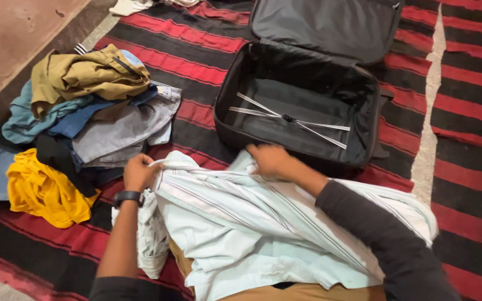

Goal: The person opens a brown suitcase and begins folding and packing a light-colored striped shirt into it while sitting on the floor.

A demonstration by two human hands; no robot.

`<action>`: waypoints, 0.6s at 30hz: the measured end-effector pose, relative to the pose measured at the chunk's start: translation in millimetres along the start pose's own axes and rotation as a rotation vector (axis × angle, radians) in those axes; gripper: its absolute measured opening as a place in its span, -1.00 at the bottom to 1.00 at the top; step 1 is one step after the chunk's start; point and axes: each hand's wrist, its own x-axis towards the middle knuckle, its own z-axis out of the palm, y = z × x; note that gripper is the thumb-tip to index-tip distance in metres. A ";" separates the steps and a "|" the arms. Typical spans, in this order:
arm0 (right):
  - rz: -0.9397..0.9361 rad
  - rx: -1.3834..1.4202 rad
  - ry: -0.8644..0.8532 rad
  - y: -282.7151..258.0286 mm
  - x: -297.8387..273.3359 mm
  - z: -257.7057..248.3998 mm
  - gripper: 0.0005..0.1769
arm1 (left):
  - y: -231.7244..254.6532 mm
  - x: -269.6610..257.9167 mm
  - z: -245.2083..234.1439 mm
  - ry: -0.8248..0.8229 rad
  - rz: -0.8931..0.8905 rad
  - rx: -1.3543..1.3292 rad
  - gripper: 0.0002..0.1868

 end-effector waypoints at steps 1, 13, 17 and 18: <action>0.051 0.010 -0.089 9.3 -5.7 28.3 -0.22 | -17.3 -0.5 13.3 0.033 -0.115 -0.019 -0.68; 0.297 -0.004 -0.001 141.9 -129.1 8.4 -0.65 | -7.6 95.7 93.3 -0.455 0.062 -0.231 -0.67; 0.164 -0.004 0.012 134.6 -156.2 6.3 -0.33 | 15.9 96.3 46.4 -0.034 -0.005 0.055 -0.70; 0.240 -0.084 -0.014 132.2 -158.3 8.3 -0.50 | 15.1 98.1 36.9 -0.017 -0.078 -0.025 -0.71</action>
